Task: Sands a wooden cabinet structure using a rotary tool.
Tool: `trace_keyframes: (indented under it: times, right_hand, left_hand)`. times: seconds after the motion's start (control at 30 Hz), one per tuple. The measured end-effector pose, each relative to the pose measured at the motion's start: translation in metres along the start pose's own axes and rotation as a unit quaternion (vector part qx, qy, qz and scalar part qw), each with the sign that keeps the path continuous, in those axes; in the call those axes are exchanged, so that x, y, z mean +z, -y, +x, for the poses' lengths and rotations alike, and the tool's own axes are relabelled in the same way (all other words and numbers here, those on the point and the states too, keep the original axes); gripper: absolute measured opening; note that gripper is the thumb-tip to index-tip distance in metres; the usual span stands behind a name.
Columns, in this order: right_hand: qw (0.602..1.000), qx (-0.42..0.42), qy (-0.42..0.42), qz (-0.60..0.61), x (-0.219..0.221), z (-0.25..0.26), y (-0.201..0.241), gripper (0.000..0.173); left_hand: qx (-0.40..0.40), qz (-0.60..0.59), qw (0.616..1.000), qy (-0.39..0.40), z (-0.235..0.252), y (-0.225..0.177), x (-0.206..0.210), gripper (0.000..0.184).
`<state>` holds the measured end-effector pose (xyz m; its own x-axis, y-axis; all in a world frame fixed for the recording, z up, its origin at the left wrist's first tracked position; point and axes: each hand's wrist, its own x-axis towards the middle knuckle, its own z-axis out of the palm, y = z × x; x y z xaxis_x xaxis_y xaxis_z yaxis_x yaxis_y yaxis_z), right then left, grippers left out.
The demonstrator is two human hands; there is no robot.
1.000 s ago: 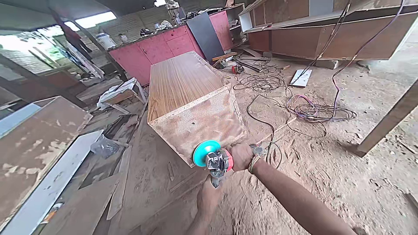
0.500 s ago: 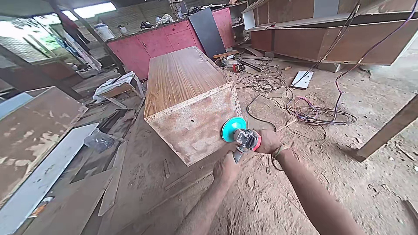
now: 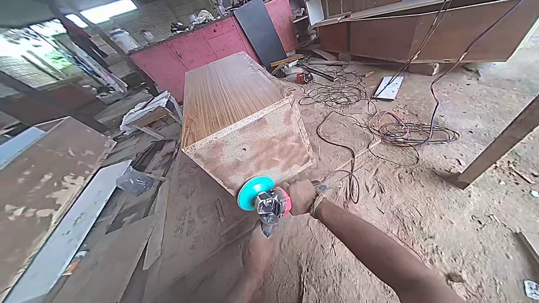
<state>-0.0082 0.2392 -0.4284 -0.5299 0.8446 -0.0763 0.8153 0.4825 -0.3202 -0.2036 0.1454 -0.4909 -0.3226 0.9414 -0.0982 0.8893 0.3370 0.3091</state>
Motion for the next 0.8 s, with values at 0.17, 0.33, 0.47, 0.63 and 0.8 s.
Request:
trace_keyframes:
  times: [0.17, 0.33, 0.47, 0.63, 0.8]
  right_hand:
    - [0.994, 0.084, -0.067, 0.033, -0.02, -0.019, -0.03, 0.072]
    - [0.968, 0.194, -0.115, 0.11, -0.016, -0.049, -0.099, 0.071]
    - [0.969, 0.166, -0.123, 0.134, 0.014, -0.041, -0.11, 0.073]
    - [0.982, 0.096, -0.102, 0.125, 0.03, -0.021, -0.076, 0.074]
    - [0.994, 0.055, -0.065, 0.069, 0.026, -0.003, -0.016, 0.076]
  left_hand:
    - [0.061, 0.048, 0.997, -0.013, 0.024, -0.049, -0.023, 0.043]
    - [0.122, 0.13, 0.979, 0.097, 0.025, -0.134, -0.037, 0.045]
    - [0.117, 0.168, 0.973, 0.11, 0.024, -0.129, -0.03, 0.042]
    - [0.068, 0.183, 0.973, 0.121, 0.013, -0.086, -0.045, 0.045]
    - [0.028, 0.145, 0.984, 0.1, 0.015, -0.023, -0.054, 0.047]
